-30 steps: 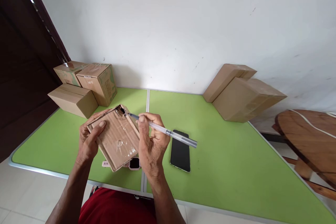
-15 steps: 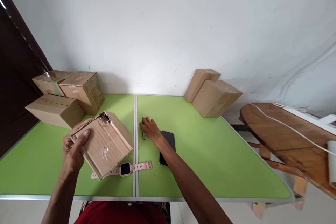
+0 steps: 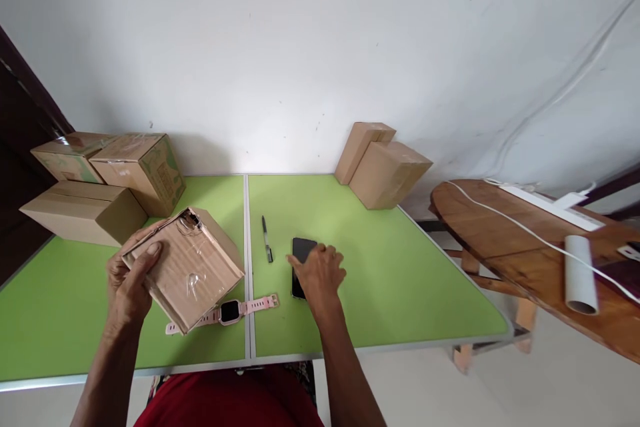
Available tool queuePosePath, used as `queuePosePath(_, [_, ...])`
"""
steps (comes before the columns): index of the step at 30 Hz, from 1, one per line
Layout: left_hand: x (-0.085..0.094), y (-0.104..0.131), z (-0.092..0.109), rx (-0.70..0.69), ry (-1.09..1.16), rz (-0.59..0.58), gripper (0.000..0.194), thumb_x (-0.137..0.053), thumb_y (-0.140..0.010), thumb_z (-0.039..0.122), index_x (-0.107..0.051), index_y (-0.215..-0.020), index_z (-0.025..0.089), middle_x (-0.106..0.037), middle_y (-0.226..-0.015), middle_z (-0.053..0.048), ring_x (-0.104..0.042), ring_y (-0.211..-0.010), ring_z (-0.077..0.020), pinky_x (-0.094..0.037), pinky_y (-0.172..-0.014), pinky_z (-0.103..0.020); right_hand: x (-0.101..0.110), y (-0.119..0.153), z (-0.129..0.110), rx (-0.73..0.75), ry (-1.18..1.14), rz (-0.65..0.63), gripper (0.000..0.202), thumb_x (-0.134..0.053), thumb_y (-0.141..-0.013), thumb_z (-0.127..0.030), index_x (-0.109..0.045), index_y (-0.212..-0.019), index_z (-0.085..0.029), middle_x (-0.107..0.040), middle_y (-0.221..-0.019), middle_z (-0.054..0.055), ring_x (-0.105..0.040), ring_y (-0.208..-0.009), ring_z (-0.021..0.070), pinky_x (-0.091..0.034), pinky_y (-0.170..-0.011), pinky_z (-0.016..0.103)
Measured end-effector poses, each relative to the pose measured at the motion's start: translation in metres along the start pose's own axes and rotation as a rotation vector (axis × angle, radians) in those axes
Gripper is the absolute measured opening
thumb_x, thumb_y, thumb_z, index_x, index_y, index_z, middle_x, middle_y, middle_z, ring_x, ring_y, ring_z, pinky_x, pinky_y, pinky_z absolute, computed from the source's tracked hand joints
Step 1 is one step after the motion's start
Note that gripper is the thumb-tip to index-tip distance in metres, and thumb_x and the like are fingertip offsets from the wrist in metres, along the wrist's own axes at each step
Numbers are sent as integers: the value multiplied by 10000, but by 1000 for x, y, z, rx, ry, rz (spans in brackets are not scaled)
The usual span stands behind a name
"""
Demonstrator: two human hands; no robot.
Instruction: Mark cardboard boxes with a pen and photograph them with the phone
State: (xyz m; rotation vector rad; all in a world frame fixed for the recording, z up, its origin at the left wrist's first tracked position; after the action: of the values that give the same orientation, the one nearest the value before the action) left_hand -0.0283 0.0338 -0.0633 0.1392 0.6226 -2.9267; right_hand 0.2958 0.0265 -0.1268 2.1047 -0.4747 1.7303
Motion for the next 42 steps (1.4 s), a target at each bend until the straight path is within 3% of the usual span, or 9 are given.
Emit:
queuePosePath(2, [1,0,-2,-4,-2,18,381,-834,-899,433,-861,-1239,264,-798,-1315,-62,-715,-1205,-298,-586,-965,-329,-4,17,13,-117,-50,-42,836,-716,-954,-656,-623,-1362,67,-623,-1354,411,-593,-1334,545,-586,-927,594])
queuePosePath(8, [0,1,-2,-4,-9,-20,394,-810,-914,471,-862,-1240,256,-789,-1343,-75,-713,-1227,-317,-588,-984,-352,-11,23,21,-169,-309,-95,782,-875,-809,-496,-633,-1342,22,-672,-1359,382,-677,-1290,504,-582,-946,518])
queuePosePath(11, [-2,2,0,-3,-4,-45,362,-804,-935,444,-857,-1249,274,-779,-1351,-65,-704,-1238,-298,-577,-992,-333,-12,16,29,-179,-488,-118,617,-882,-757,-460,-720,-1169,-30,-757,-1211,350,-748,-1150,506,-592,-894,537])
queuePosePath(16, [-9,3,4,-13,1,-87,352,-809,-941,440,-858,-1256,290,-775,-1336,-78,-713,-1194,-286,-585,-975,-343,-14,25,47,-149,-859,-186,357,-828,-758,-452,-764,-991,-188,-853,-1003,149,-819,-989,382,-652,-811,463])
queuePosePath(22, [-15,3,10,9,14,-135,354,-806,-942,451,-859,-1260,305,-770,-1349,-95,-693,-1266,-315,-572,-1057,-396,3,72,57,-277,-1718,-367,537,-1031,-691,-352,-801,-1135,-160,-863,-1124,148,-842,-1060,327,-710,-902,374])
queuePosePath(27, [-14,2,11,-15,0,-158,336,-801,-948,432,-861,-1255,308,-775,-1346,-91,-694,-1271,-307,-559,-1082,-392,49,101,26,-292,-2011,-481,562,-1048,-689,-245,-816,-1201,-240,-824,-1313,97,-828,-1106,306,-721,-892,403])
queuePosePath(32, [-10,1,10,3,-16,-156,352,-790,-950,455,-860,-1257,296,-769,-1354,-93,-703,-1262,-315,-582,-1025,-373,87,123,-22,-56,-2102,-747,426,-1003,-781,-352,-840,-1161,-245,-825,-1292,124,-819,-1035,307,-687,-864,451])
queuePosePath(37, [-7,0,8,-3,-35,-165,377,-773,-960,467,-852,-1273,271,-767,-1370,-105,-700,-1289,-339,-560,-1090,-404,86,144,-64,138,-2139,-1072,678,-729,-924,-773,-823,-1223,-172,-837,-1172,179,-803,-1025,328,-654,-848,461])
queuePosePath(42, [-5,-1,8,-39,-4,-191,399,-769,-947,537,-863,-1219,260,-799,-1273,-108,-732,-1198,-355,-560,-1126,-492,71,152,-88,208,-2148,-1278,809,-649,-921,-851,-795,-1289,-145,-829,-1179,193,-793,-1066,340,-631,-891,487])
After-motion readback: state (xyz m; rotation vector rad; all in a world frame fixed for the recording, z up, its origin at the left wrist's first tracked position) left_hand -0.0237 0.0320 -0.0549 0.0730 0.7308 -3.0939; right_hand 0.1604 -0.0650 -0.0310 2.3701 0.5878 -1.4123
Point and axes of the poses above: each hand's wrist, its own y-axis away from the middle knuckle, its own x-axis out of the back of the hand, z = x × y, the point moved 1 cm from there along -y, towards the middle knuckle
